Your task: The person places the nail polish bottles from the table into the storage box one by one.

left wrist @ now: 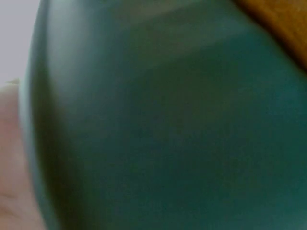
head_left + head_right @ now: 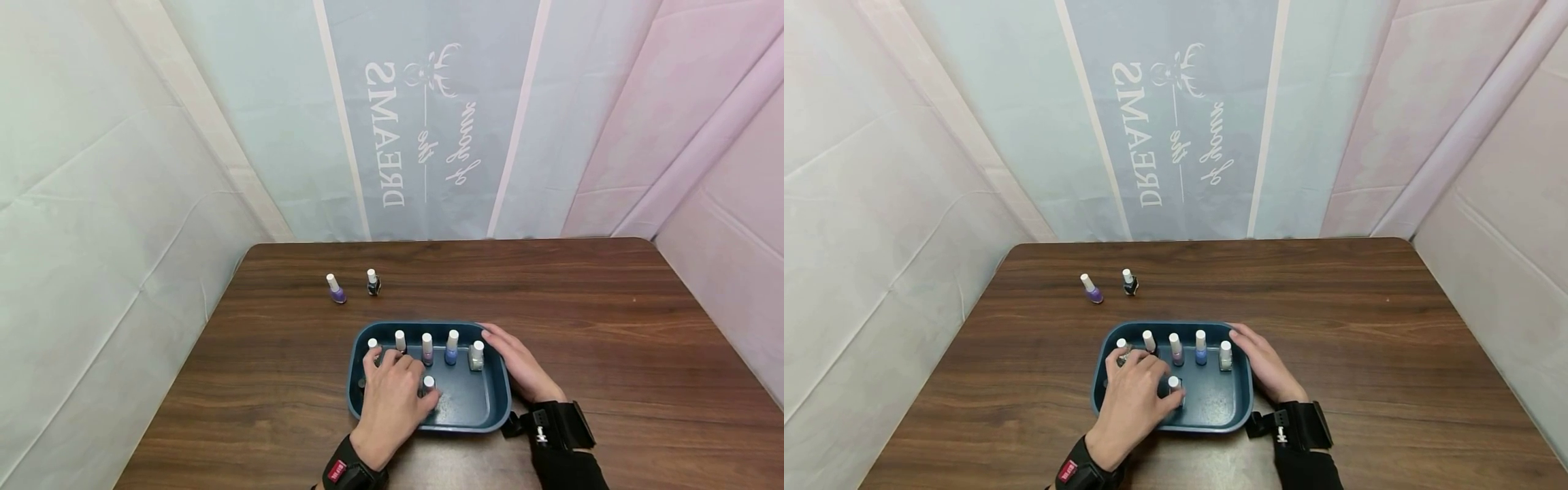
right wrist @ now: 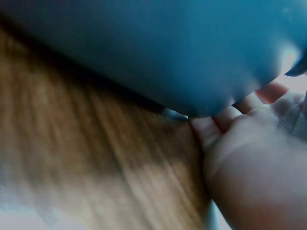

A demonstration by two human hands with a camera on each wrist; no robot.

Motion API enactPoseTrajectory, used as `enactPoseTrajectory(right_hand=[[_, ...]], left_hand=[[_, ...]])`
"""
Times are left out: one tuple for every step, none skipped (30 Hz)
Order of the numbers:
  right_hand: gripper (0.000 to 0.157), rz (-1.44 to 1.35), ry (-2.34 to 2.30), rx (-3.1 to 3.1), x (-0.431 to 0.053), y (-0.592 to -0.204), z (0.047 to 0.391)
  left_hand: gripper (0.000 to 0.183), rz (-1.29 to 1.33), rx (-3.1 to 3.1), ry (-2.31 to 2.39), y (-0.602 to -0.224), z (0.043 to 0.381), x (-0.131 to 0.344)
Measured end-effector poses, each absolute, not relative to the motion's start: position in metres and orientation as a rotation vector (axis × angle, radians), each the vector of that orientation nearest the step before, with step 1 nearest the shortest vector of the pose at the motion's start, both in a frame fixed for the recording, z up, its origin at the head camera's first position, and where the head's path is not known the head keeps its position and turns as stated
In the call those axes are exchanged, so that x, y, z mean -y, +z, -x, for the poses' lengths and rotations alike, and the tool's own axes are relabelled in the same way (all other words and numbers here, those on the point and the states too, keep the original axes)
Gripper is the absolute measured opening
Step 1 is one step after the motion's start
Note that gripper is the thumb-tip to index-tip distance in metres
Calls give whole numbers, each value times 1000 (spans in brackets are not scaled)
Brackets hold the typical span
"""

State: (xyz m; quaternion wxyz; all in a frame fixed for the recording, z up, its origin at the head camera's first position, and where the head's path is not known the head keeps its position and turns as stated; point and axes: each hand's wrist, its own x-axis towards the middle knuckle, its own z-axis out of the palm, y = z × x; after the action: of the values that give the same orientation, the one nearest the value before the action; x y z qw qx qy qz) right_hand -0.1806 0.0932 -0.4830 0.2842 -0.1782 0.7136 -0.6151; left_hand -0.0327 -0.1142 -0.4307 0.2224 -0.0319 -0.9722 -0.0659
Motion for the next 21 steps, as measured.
enactPoseTrajectory(right_hand=[[61, 481, -1648, -1905, -93, -483, 181], [61, 484, -1650, -1902, -93, -483, 181], [61, 487, -1649, -1900, -93, -482, 181], [61, 489, -1648, -1899, -94, -482, 181], [61, 492, -1645, -1897, -94, -482, 181], [61, 491, -1642, -1900, -94, -482, 180], [61, 489, -1637, -1904, -94, -482, 180], [60, 486, -1633, -1908, -94, -482, 180], [60, 484, -1632, -1911, -94, -482, 180], [60, 481, -1631, -1913, -94, -482, 180], [60, 479, -1630, -1914, -94, -482, 180], [61, 476, -1632, -1915, -94, -482, 180], [61, 475, -1635, -1912, -93, -482, 180], [61, 475, -1638, -1909, -93, -482, 180], [61, 474, -1640, -1908, -93, -482, 180], [61, 475, -1641, -1905, -93, -482, 180], [61, 477, -1641, -1904, -93, -481, 180], [61, 478, -1642, -1904, -93, -481, 180], [60, 480, -1641, -1905, -93, -481, 180], [60, 481, -1638, -1907, -93, -481, 180], [60, 483, -1636, -1908, -93, -481, 180]], left_hand=[[33, 88, 2680, -195, -430, 32, 115], [35, 90, 2674, -210, -429, 32, 116], [36, 89, 2670, -225, -427, 31, 117], [38, 88, 2667, -238, -427, 30, 117], [40, 84, 2665, -249, -426, 30, 118], [41, 82, 2663, -264, -425, 29, 118], [42, 79, 2663, -281, -424, 29, 118], [43, 76, 2662, -301, -423, 28, 118], [43, 71, 2662, -326, -421, 28, 118], [42, 64, 2661, -356, -420, 27, 118], [41, 59, 2657, -387, -419, 27, 118], [39, 54, 2651, -423, -417, 26, 118], [37, 49, 2642, -456, -416, 26, 119], [34, 46, 2628, -482, -414, 25, 120], [31, 49, 2611, -508, -412, 25, 122], [28, 55, 2594, -532, -410, 24, 124], [25, 61, 2576, -557, -408, 24, 127], [21, 66, 2557, -574, -405, 24, 129], [18, 70, 2539, -591, -402, 24, 133], [16, 70, 2521, -599, -400, 24, 136], [13, 68, 2505, -615, -397, 24, 140]])
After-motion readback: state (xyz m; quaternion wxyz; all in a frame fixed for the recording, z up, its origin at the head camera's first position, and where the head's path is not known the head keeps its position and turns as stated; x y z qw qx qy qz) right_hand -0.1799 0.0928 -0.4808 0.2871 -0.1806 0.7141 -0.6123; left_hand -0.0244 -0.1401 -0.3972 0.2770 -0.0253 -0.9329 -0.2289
